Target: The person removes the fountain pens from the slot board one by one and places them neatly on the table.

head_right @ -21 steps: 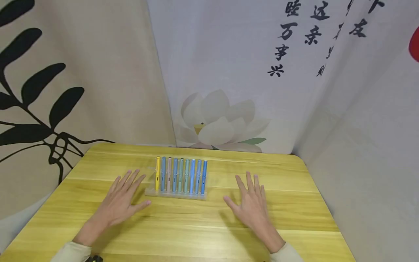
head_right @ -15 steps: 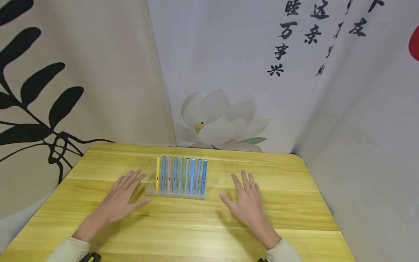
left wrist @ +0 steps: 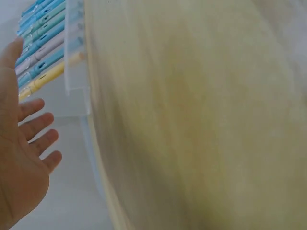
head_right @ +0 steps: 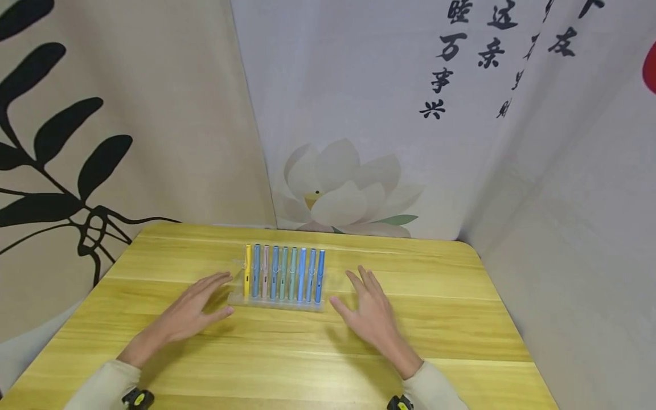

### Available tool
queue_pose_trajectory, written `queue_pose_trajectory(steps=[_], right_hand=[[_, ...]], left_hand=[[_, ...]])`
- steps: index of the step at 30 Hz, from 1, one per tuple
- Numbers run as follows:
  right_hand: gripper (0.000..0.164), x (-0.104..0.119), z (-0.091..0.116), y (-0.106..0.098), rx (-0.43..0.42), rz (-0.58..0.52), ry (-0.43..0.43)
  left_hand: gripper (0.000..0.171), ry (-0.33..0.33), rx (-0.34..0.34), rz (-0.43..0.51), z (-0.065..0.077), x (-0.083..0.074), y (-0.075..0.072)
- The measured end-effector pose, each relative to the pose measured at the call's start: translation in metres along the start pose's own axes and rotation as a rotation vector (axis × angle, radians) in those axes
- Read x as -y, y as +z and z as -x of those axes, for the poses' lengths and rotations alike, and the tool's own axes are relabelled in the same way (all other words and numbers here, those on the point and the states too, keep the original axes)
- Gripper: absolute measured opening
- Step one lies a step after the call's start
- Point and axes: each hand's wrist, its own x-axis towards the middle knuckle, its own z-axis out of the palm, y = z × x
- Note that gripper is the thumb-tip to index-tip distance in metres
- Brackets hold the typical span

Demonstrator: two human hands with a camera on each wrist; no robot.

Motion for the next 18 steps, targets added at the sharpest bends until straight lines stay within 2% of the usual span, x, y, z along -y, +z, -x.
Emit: queue_pose_trajectory(steps=[5,9,13,18], right_hand=[[0.073,0.004,-0.005,0.007,-0.004,-0.037,-0.014],[0.068,0.007,-0.010,0.012,-0.011,-0.069,-0.032],[0.064,0.009,-0.016,0.018,-0.012,-0.099,-0.034],[0.057,0.011,-0.022,0.025,-0.009,-0.144,-0.024]], left_hand=[[0.078,0.026,0.029,0.062,-0.005,0.004,0.004],[0.073,0.007,0.069,0.123,-0.010,0.006,0.006],[0.064,-0.006,0.109,0.190,-0.014,0.007,0.007],[0.051,0.009,0.135,0.228,-0.016,0.010,0.009]])
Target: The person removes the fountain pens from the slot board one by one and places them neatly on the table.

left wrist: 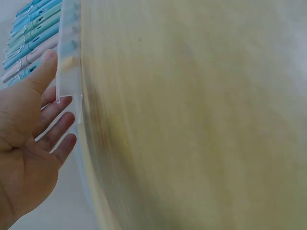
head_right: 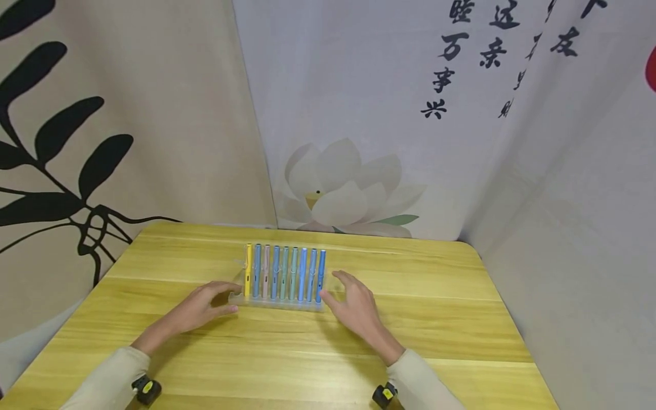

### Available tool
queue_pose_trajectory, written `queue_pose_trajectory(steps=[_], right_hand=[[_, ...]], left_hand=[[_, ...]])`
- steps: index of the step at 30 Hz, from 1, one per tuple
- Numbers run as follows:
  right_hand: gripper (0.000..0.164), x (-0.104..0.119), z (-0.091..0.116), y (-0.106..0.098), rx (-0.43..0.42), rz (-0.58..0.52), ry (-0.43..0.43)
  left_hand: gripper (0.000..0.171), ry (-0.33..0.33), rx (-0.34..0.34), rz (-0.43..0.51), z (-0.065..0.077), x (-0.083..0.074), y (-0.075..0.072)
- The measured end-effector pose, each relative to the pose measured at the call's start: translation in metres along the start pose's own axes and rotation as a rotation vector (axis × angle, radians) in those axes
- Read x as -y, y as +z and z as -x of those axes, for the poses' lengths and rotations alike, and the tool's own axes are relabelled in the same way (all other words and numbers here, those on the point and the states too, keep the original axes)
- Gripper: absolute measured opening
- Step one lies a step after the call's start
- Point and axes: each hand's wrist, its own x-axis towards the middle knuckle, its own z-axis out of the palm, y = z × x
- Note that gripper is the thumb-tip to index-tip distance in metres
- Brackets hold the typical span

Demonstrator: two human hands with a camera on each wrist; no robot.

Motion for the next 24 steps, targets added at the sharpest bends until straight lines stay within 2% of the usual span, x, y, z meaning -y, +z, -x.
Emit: queue_pose_trajectory(steps=[5,14,20,24], right_hand=[[0.051,0.000,-0.005,0.006,0.000,-0.067,0.012],[0.039,0.001,-0.012,0.013,0.006,-0.225,0.056],[0.028,0.002,-0.016,0.018,-0.009,-0.257,0.069],[0.024,0.002,-0.019,0.021,-0.013,-0.261,0.087]], left_hand=[[0.045,0.008,0.019,0.015,-0.002,0.001,0.000],[0.038,0.014,0.006,0.030,-0.004,0.005,0.001],[0.030,0.026,-0.020,0.008,-0.006,0.005,0.002],[0.027,0.008,-0.028,0.006,-0.007,0.003,0.002]])
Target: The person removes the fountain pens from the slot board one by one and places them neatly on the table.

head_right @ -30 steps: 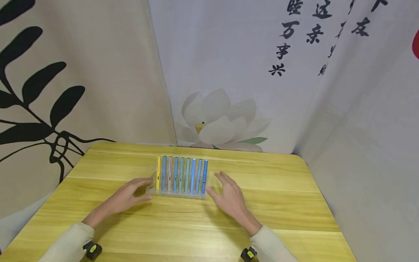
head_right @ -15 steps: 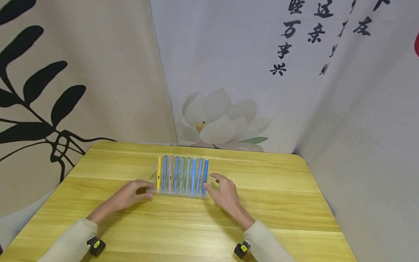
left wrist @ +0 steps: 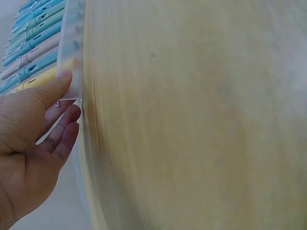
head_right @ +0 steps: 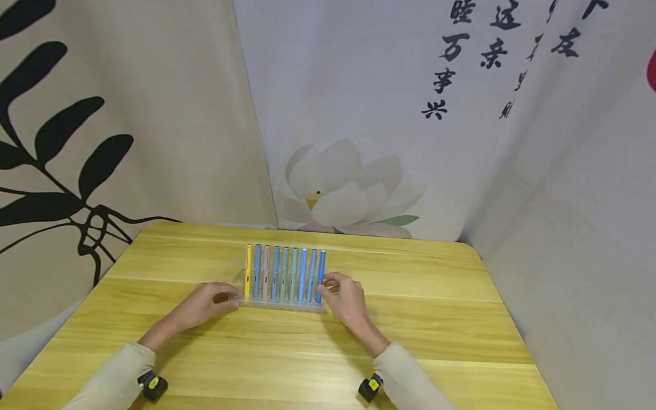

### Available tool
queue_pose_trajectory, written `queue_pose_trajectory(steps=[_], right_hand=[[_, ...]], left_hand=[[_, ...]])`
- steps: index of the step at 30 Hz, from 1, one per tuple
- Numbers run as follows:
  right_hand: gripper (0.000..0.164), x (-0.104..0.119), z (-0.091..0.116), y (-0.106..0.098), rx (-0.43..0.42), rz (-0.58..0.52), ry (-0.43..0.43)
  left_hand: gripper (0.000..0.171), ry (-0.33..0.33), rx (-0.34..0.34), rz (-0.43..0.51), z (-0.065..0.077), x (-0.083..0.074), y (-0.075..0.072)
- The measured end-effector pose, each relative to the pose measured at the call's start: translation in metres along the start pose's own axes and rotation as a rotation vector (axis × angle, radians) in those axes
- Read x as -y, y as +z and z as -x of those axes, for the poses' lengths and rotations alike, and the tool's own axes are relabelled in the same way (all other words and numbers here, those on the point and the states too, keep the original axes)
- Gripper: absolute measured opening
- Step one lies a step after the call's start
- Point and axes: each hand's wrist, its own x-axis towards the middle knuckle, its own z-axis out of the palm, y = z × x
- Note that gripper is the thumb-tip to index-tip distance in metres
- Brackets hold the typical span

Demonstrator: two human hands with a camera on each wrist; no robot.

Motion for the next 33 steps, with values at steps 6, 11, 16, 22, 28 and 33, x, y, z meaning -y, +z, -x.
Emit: queue_pose_trajectory(steps=[6,11,16,22,28,33], right_hand=[[0.023,-0.003,-0.003,0.004,-0.013,0.012,0.011],[0.025,-0.003,-0.004,0.006,-0.017,0.016,0.007],[0.027,-0.003,-0.004,0.006,-0.015,0.021,-0.002],[0.027,-0.002,-0.004,0.006,-0.018,0.016,-0.009],[0.028,0.004,-0.006,0.001,-0.040,-0.008,-0.032],[0.026,0.011,-0.008,-0.005,-0.054,-0.015,-0.035]], left_hand=[[0.026,-0.006,-0.005,0.009,-0.001,-0.002,0.000],[0.025,0.001,-0.006,0.002,-0.001,0.001,0.002],[0.025,0.003,-0.005,0.005,0.000,0.002,0.002],[0.025,0.001,-0.002,0.008,0.000,0.001,0.000],[0.025,-0.004,-0.006,0.010,0.000,0.000,0.000],[0.025,-0.011,-0.010,0.008,0.001,0.001,0.001]])
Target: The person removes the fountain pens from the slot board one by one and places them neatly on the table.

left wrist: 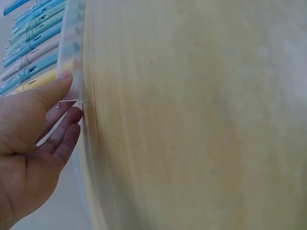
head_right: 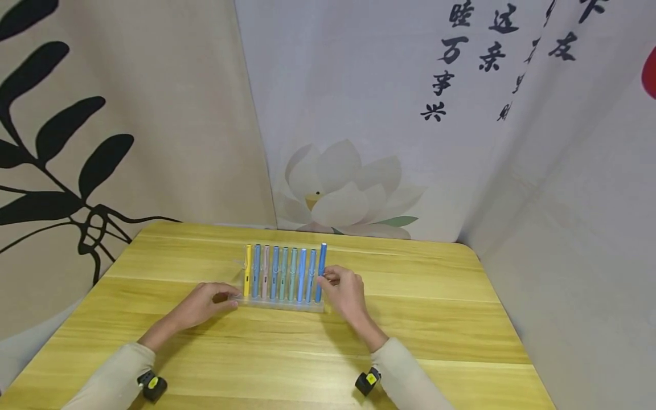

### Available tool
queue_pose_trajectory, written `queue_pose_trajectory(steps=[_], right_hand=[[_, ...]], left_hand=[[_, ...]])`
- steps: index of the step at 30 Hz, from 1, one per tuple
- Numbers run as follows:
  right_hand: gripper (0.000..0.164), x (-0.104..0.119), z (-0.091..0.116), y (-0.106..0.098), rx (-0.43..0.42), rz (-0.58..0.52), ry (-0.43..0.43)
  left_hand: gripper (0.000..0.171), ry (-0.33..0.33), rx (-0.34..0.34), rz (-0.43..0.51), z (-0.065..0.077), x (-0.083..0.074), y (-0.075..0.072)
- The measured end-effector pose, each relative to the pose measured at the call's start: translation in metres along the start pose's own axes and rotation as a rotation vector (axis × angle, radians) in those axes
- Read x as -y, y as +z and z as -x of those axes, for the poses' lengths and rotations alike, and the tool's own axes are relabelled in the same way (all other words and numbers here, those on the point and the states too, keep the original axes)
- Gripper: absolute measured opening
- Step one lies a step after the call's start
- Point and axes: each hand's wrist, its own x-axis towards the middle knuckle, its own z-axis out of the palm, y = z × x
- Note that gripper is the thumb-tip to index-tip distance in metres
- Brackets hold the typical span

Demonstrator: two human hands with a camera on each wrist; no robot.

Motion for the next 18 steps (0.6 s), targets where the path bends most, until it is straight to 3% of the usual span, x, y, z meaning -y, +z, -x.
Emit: queue_pose_trajectory(steps=[18], right_hand=[[0.026,0.004,0.006,-0.022,-0.032,0.024,-0.003]], left_hand=[[0.023,0.008,0.007,-0.011,0.000,-0.002,-0.002]])
